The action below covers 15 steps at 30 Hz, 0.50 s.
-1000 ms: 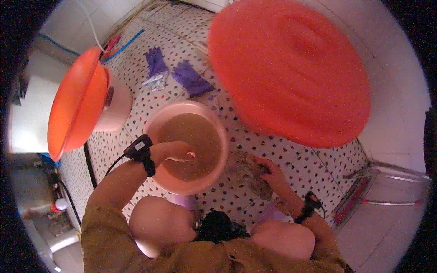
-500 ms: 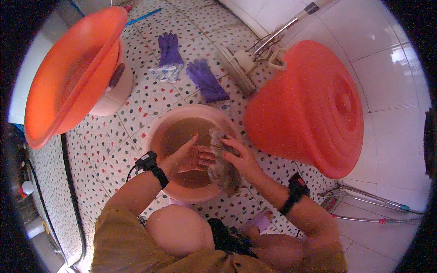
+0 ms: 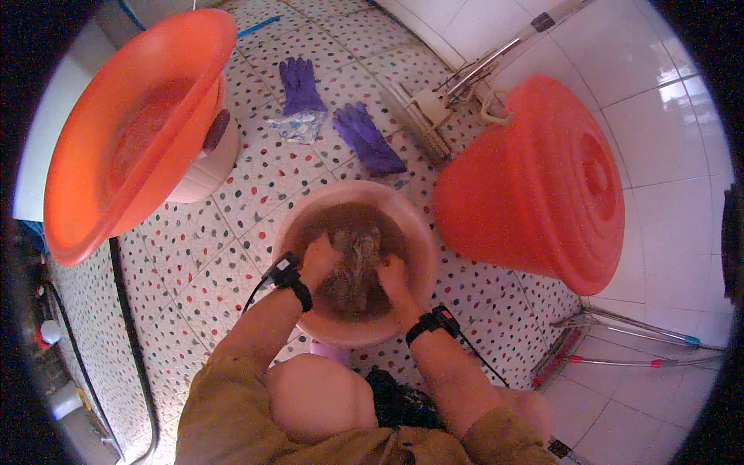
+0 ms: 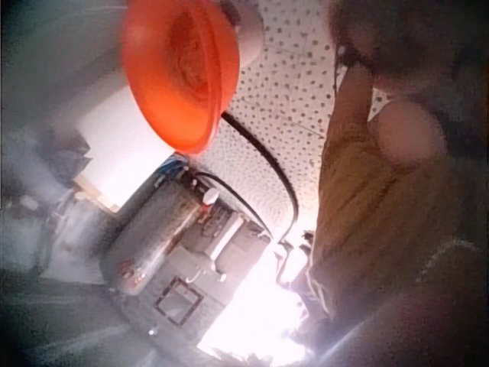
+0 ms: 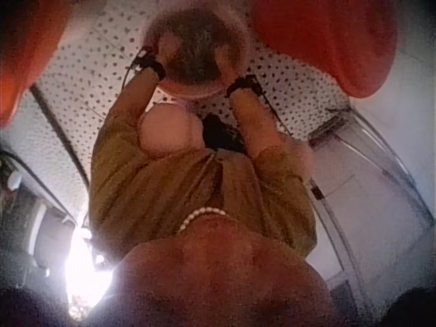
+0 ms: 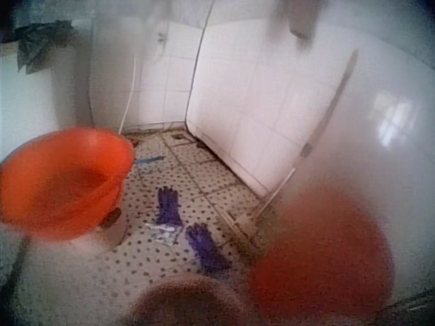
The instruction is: The person scrubs a tiled floor with a cloth, repeatedly dipping it into a pink basin of water and wringing it out. They wipe the floor in front of them and to the side, occasionally moving a red bucket to access new areas.
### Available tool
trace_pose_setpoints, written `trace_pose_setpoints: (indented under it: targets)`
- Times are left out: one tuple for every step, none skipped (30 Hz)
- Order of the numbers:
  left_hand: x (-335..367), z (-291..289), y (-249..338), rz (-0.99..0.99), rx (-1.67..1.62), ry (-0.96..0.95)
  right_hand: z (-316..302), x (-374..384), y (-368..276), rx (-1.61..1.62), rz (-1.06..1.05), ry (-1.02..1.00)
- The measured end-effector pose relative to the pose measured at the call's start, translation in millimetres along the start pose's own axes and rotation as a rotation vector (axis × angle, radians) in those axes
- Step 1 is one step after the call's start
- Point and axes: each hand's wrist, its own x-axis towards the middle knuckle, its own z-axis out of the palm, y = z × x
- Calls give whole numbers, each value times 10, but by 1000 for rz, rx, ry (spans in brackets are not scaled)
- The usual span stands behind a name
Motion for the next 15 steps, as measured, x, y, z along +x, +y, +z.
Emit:
trace_pose_setpoints:
  targets:
    - [7, -8, 8, -77, -46, 138, 27, -8, 38, 24, 56, 18]
    - [-16, -18, 28, -127, -79, 243, 11, -62, 79, 136, 39, 120]
    - [-35, -25, 58, -60, 4, 294, 18, -83, 72, 221, 27, 232]
    - [-90, -27, 95, 36, 103, 309, -19, -129, 62, 227, -99, 231]
    - [-142, -35, 136, 135, 202, 325, -13, -160, -1, 204, -222, 241]
    - [-206, -43, 181, 250, 365, 186, -28, -183, -80, 202, -234, 248]
    - [-272, -49, 223, 361, 527, 46, -44, -197, -176, 200, -246, 255]
    - [-342, -52, 263, 477, 702, -66, -55, -179, -296, 222, -150, 257]
    - [-414, -58, 296, 517, 772, -111, -90, -177, -393, 247, -47, 230]
    - [-474, -74, 313, 568, 858, -130, -118, -174, -475, 158, 11, 68]
    - [-478, -112, 322, 573, 890, -122, -145, -166, -532, 64, 72, -124]
    - [-484, -139, 319, 577, 921, -114, -151, -167, -550, 25, 97, -226]
    - [-471, -167, 310, 531, 892, -84, -142, -144, -547, 56, 142, -171]
    - [-431, -193, 297, 460, 868, -99, -116, -146, -498, 149, 158, -30]
    - [-396, -218, 285, 308, 718, -25, -60, -114, -450, 174, 210, 86]
